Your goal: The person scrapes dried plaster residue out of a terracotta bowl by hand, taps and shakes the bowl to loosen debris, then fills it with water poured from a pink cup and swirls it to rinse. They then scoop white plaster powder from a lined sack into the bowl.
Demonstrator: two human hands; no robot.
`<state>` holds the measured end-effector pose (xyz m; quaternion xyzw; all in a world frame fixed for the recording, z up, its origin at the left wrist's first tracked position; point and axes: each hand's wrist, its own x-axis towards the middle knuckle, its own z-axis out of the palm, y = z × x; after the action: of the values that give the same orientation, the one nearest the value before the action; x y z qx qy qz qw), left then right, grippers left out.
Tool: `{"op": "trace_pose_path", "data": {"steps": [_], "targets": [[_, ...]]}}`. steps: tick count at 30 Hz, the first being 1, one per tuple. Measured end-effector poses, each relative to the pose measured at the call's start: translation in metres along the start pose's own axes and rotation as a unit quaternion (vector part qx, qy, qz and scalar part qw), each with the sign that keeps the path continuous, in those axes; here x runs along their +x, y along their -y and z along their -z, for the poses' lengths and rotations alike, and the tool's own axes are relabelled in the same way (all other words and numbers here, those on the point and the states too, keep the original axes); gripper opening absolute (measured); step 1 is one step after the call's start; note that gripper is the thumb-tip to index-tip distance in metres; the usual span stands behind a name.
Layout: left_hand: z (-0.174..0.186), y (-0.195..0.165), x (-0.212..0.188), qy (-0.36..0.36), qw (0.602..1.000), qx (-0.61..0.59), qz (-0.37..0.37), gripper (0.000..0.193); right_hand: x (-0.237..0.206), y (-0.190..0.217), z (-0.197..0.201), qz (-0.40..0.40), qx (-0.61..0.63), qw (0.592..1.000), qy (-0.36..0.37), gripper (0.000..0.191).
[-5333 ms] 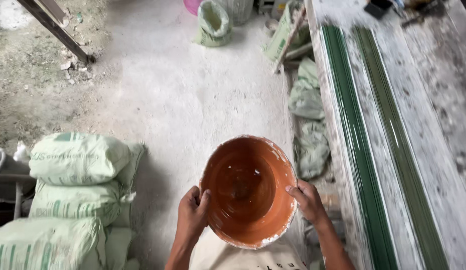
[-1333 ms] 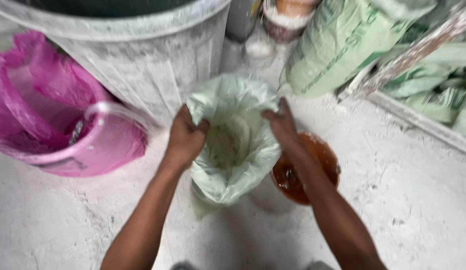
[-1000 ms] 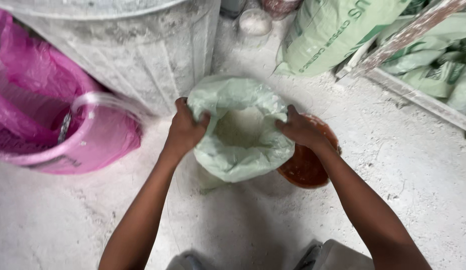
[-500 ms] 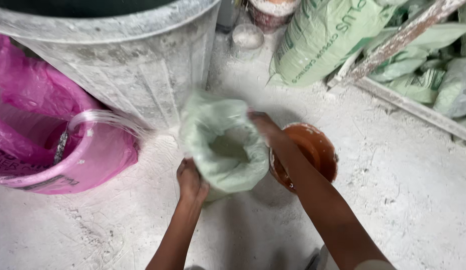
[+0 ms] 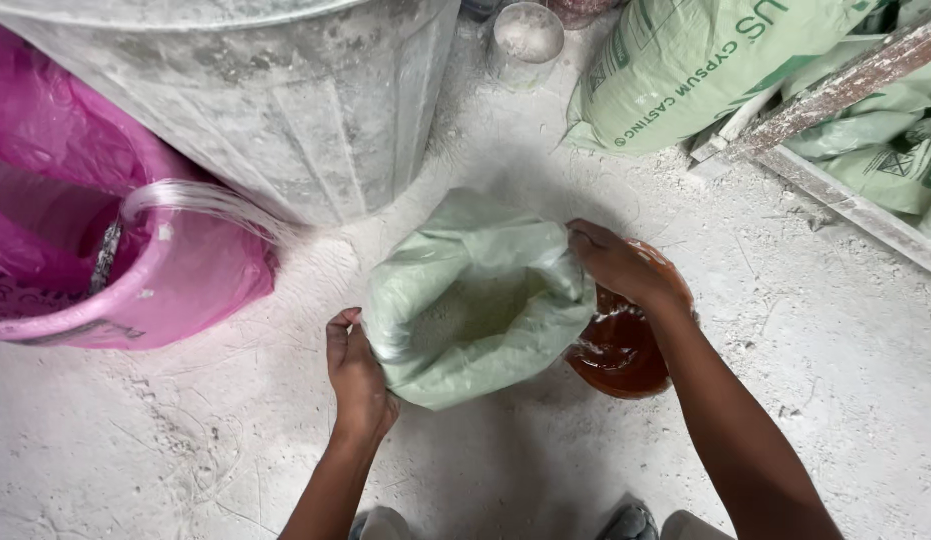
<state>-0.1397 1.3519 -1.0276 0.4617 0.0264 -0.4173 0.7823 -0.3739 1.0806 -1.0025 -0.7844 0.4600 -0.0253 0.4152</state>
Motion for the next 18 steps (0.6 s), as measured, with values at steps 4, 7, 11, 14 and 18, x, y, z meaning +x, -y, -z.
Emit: {"op": "trace_pose_path", "data": {"steps": [4,7,11,14,18], "targets": [[0.004,0.012,0.015,0.012,0.999,-0.038,0.022,0.013,0.014,0.043,-0.009,0.121,0.04,0.988,0.086,0.066],[0.011,0.015,0.031,-0.014,0.995,-0.039,0.095,0.025,0.037,0.068,-0.069,0.005,-0.048,0.997,0.062,0.057],[0.049,-0.004,0.063,0.123,0.979,0.037,0.156,0.047,0.077,0.052,-0.076,-0.13,0.138,0.976,0.104,0.05],[0.083,-0.025,0.078,0.104,0.943,0.18,0.262,0.049,0.096,0.038,-0.035,-0.181,0.441,0.861,0.174,0.048],[0.089,-0.035,0.08,0.095,0.865,0.482,0.1,0.047,0.072,0.028,-0.011,-0.095,0.187,0.977,0.037,0.078]]}}
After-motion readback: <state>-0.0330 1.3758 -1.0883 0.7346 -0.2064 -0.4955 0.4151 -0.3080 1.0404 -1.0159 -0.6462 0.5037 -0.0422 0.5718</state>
